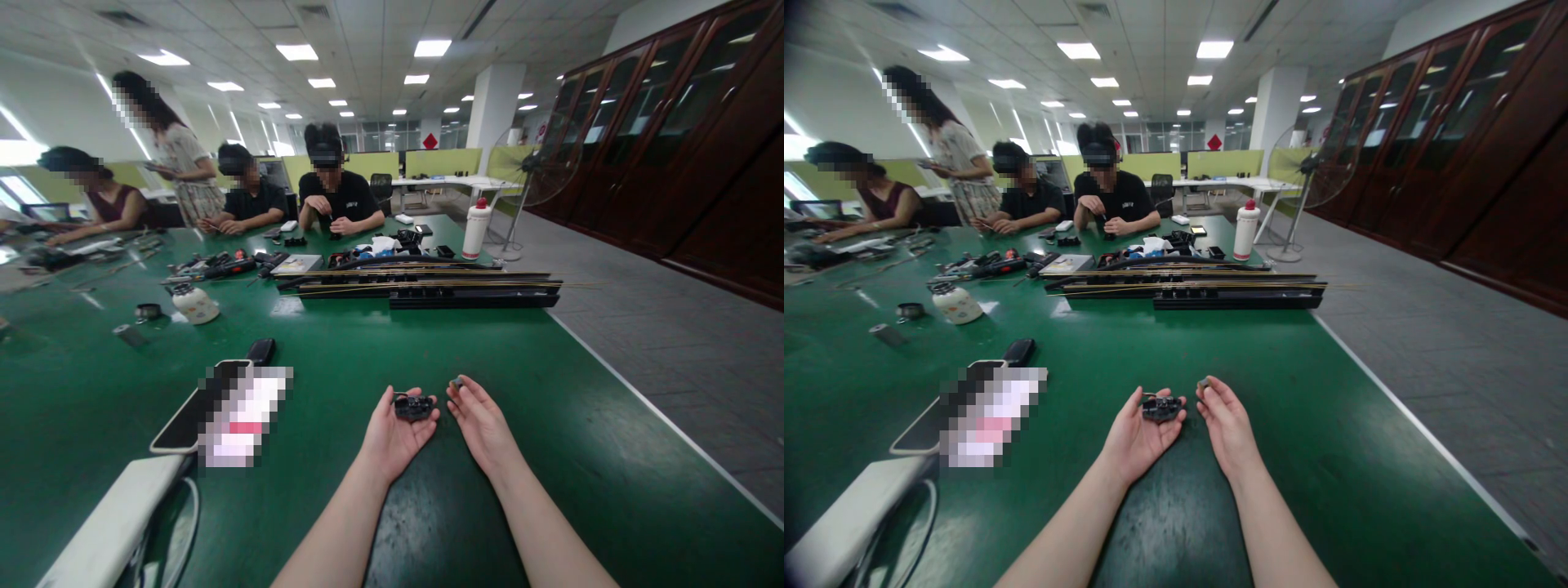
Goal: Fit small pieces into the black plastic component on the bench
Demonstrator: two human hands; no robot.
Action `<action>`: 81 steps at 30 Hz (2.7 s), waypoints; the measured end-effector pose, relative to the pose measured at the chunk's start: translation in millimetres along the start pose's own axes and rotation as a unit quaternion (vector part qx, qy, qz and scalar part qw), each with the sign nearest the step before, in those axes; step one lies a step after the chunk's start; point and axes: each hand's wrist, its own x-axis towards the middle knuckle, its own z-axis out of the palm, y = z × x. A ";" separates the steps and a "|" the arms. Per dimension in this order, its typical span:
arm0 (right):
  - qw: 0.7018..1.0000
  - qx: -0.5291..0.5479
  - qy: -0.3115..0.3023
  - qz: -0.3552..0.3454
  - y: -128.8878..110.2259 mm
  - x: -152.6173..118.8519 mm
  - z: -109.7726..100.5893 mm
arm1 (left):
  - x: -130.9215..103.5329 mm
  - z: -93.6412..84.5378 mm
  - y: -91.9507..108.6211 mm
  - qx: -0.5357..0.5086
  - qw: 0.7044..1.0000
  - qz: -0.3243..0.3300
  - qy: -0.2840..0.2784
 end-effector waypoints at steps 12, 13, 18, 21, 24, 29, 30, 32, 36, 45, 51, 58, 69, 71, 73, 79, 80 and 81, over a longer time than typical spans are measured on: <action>1.000 0.026 0.004 0.011 -2.6 -2.4 3.0 | 0.0 2.4 -1.7 0.010 1.000 0.007 0.012; 1.000 0.024 0.004 0.009 -2.6 -2.4 2.9 | -0.1 2.9 -1.6 0.010 1.000 0.006 0.014; 0.999 0.030 0.004 0.013 -2.6 -2.1 2.8 | -0.1 4.3 -1.3 0.009 1.000 0.007 0.014; 0.999 0.037 0.000 0.019 -2.7 -1.9 2.9 | -0.4 5.2 -1.3 0.010 1.000 0.010 0.015; 0.999 0.038 0.001 0.019 -2.7 -1.8 2.7 | -0.8 6.4 -1.4 0.011 1.000 0.014 0.020; 0.999 0.027 0.004 0.019 -2.2 -1.8 2.8 | -0.5 6.9 -1.8 0.011 0.999 0.015 0.028; 1.000 0.022 0.004 0.018 -1.9 -1.8 3.0 | -0.3 6.8 -1.9 0.011 0.999 0.015 0.029; 1.000 0.008 0.004 0.011 -1.0 -1.7 3.2 | 0.3 6.5 -2.1 0.012 0.999 0.016 0.031; 0.999 -0.037 0.002 -0.010 2.2 -1.5 3.2 | 1.1 6.0 -2.5 0.015 0.999 0.015 0.032; 0.968 -0.224 -0.079 -0.085 7.4 -5.8 4.8 | 1.0 7.7 -3.5 0.023 0.998 0.020 0.060; 0.908 -0.346 -0.146 -0.184 7.9 -11.4 9.4 | 2.5 7.4 -4.3 0.016 0.997 0.029 0.071; 0.857 -0.439 -0.162 -0.215 5.4 -16.2 14.0 | 3.9 8.3 -5.4 0.007 0.998 0.033 0.061; 0.817 -0.503 -0.172 -0.223 6.9 -14.8 11.5 | 3.2 10.1 -5.8 -0.002 0.997 0.045 0.061; 0.825 -0.495 -0.167 -0.216 7.4 -14.7 10.6 | 3.1 9.2 -5.5 -0.002 0.997 0.043 0.061; 0.835 -0.478 -0.169 -0.211 7.7 -14.7 10.0 | 3.4 7.5 -5.0 0.001 0.998 0.039 0.058; 0.877 -0.418 -0.159 -0.177 8.9 -14.3 8.1 | 3.4 3.7 -3.1 0.008 0.998 0.026 0.048; 0.880 -0.417 -0.154 -0.170 9.3 -14.0 7.7 | 3.2 3.5 -2.9 0.007 0.998 0.027 0.048; 0.881 -0.417 -0.152 -0.165 9.6 -13.8 7.3 | 3.1 3.5 -2.7 0.008 0.998 0.028 0.049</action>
